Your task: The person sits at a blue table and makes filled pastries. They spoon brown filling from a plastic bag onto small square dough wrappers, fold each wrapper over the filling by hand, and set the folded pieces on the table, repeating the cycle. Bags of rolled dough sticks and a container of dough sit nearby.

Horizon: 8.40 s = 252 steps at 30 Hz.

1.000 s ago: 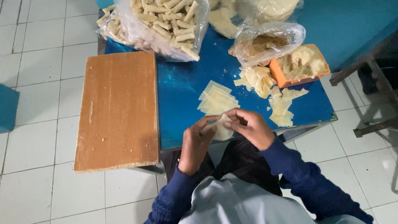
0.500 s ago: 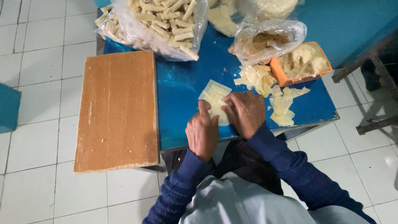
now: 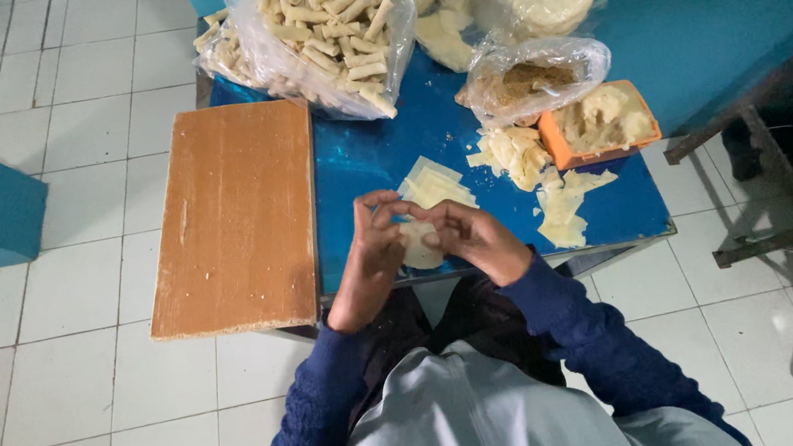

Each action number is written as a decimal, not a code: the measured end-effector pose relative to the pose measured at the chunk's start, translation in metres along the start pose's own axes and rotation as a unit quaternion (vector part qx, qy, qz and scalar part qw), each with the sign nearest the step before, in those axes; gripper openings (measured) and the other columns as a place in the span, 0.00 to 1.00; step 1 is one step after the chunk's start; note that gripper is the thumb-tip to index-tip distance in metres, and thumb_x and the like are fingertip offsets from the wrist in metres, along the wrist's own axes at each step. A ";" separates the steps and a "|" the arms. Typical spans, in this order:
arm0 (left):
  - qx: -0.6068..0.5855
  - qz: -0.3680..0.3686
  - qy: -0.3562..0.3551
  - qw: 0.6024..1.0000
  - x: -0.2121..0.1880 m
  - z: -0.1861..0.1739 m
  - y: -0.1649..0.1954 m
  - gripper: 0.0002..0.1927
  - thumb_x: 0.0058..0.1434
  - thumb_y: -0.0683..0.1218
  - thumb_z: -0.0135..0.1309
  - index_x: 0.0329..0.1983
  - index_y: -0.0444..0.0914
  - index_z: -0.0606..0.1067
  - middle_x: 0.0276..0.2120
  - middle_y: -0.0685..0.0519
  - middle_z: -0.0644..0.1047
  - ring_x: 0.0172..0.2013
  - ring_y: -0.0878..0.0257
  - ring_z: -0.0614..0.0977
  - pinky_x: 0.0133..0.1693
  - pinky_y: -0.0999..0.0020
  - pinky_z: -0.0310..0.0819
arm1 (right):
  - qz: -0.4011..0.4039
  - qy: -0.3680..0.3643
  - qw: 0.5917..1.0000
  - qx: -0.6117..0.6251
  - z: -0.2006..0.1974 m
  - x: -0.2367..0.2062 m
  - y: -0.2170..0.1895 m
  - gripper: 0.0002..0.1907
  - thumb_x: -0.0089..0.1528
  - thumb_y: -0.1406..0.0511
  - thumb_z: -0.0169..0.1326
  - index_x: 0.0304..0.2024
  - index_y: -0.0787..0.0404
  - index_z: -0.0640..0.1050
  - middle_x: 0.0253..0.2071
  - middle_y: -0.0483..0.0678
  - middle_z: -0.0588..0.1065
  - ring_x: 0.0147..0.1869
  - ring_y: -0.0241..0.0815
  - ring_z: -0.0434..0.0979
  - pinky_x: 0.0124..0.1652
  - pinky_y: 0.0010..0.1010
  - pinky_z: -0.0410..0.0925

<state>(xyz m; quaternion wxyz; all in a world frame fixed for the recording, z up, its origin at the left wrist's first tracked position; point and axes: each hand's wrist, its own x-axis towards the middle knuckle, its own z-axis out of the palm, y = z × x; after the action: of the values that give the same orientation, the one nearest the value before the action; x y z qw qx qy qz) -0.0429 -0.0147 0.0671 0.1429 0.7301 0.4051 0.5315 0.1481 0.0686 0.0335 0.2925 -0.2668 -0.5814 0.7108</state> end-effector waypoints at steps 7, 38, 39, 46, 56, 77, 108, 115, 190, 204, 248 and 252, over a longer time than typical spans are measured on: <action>-0.099 -0.215 0.016 0.972 0.003 0.012 0.013 0.40 0.51 0.30 0.61 0.64 0.32 0.55 0.62 0.41 0.64 0.45 0.54 0.81 0.41 0.68 0.82 | -0.098 0.092 0.990 -0.048 -0.008 -0.011 -0.004 0.16 0.66 0.71 0.56 0.56 0.64 0.72 0.41 0.41 0.72 0.45 0.27 0.72 0.47 0.22 0.67; -0.024 -0.078 -0.062 0.995 -0.015 0.109 0.020 0.11 0.63 0.36 0.55 0.49 0.35 0.76 0.46 0.43 0.78 0.47 0.43 0.80 0.47 0.53 0.76 | -0.180 0.204 0.918 -0.288 -0.033 -0.065 -0.065 0.16 0.68 0.72 0.53 0.58 0.68 0.73 0.46 0.54 0.81 0.50 0.38 0.81 0.51 0.29 0.72; 0.000 -0.091 -0.062 0.994 -0.029 0.093 0.024 0.07 0.65 0.37 0.56 0.45 0.36 0.77 0.41 0.45 0.78 0.43 0.47 0.81 0.44 0.55 0.77 | -0.172 0.168 0.923 -0.302 -0.025 -0.056 -0.060 0.17 0.67 0.71 0.52 0.59 0.67 0.72 0.46 0.52 0.82 0.50 0.37 0.82 0.51 0.28 0.73; 0.194 -0.030 0.124 0.973 -0.048 0.052 0.015 0.13 0.62 0.34 0.54 0.50 0.35 0.76 0.46 0.46 0.76 0.47 0.47 0.76 0.48 0.56 0.73 | -0.158 0.144 0.875 -0.434 0.007 -0.015 -0.021 0.23 0.62 0.70 0.58 0.60 0.59 0.72 0.43 0.49 0.82 0.44 0.44 0.84 0.41 0.31 0.73; 0.337 -0.032 -0.052 0.940 -0.050 0.073 -0.004 0.27 0.65 0.51 0.57 0.64 0.36 0.70 0.62 0.48 0.71 0.62 0.51 0.70 0.54 0.53 0.64 | -0.223 0.199 0.762 -0.575 -0.012 -0.012 -0.002 0.22 0.61 0.67 0.62 0.57 0.56 0.74 0.45 0.51 0.76 0.44 0.52 0.78 0.42 0.42 0.69; 0.318 -0.060 -0.051 0.945 -0.055 0.076 -0.005 0.29 0.65 0.52 0.55 0.67 0.38 0.68 0.65 0.46 0.70 0.65 0.52 0.69 0.60 0.49 0.58 | -0.122 0.313 0.497 -0.800 -0.179 -0.052 -0.054 0.26 0.59 0.73 0.58 0.52 0.37 0.85 0.51 0.43 0.65 0.57 0.52 0.62 0.50 0.49 0.55; 0.312 -0.061 -0.045 0.947 -0.059 0.076 -0.005 0.26 0.66 0.51 0.55 0.65 0.37 0.70 0.65 0.47 0.70 0.65 0.53 0.69 0.61 0.46 0.56 | -0.068 0.309 0.549 -0.774 -0.213 -0.007 -0.025 0.09 0.55 0.66 0.65 0.33 0.41 0.86 0.53 0.43 0.65 0.62 0.51 0.61 0.51 0.52 0.54; 0.307 -0.069 -0.048 0.948 -0.057 0.076 -0.005 0.25 0.67 0.51 0.54 0.65 0.37 0.70 0.65 0.47 0.70 0.65 0.53 0.69 0.61 0.46 0.55 | -0.029 0.316 0.590 -0.743 -0.212 0.002 -0.031 0.10 0.48 0.66 0.68 0.28 0.42 0.86 0.53 0.45 0.65 0.60 0.55 0.60 0.49 0.56 0.54; 0.360 -0.072 -0.084 0.926 -0.026 0.055 -0.013 0.28 0.59 0.59 0.60 0.55 0.39 0.70 0.67 0.41 0.65 0.69 0.50 0.65 0.66 0.29 0.39 | -0.241 0.040 0.423 -0.873 -0.073 0.033 0.001 0.31 0.64 0.66 0.47 0.70 0.38 0.72 0.53 0.37 0.67 0.57 0.40 0.65 0.56 0.54 0.58; 0.353 -0.068 -0.076 0.930 -0.027 0.055 -0.014 0.28 0.60 0.59 0.59 0.57 0.39 0.70 0.67 0.41 0.65 0.69 0.50 0.65 0.66 0.28 0.38 | -0.233 0.010 0.472 -0.850 -0.079 0.026 -0.012 0.38 0.65 0.68 0.48 0.70 0.21 0.64 0.52 0.40 0.68 0.52 0.43 0.68 0.51 0.54 0.59; 0.349 -0.072 -0.086 0.930 -0.029 0.053 -0.016 0.28 0.60 0.58 0.58 0.57 0.39 0.70 0.68 0.42 0.64 0.69 0.51 0.64 0.66 0.29 0.37 | -0.228 0.153 0.675 -0.685 -0.080 0.009 -0.028 0.34 0.55 0.79 0.51 0.52 0.35 0.85 0.42 0.45 0.64 0.50 0.48 0.65 0.47 0.50 0.58; 0.353 -0.075 -0.083 0.929 -0.028 0.055 -0.015 0.28 0.60 0.59 0.58 0.57 0.39 0.70 0.68 0.42 0.64 0.69 0.51 0.64 0.66 0.28 0.37 | -0.201 0.087 0.583 -0.782 -0.049 0.038 -0.008 0.31 0.61 0.72 0.51 0.60 0.31 0.79 0.46 0.43 0.67 0.51 0.49 0.65 0.50 0.57 0.55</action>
<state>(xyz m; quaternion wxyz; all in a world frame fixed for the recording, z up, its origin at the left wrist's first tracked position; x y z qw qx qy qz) -0.0035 -0.0144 0.0172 -0.0514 0.7422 0.6070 0.2793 0.1584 0.1304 0.0308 0.1554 -0.3291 -0.9233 -0.1223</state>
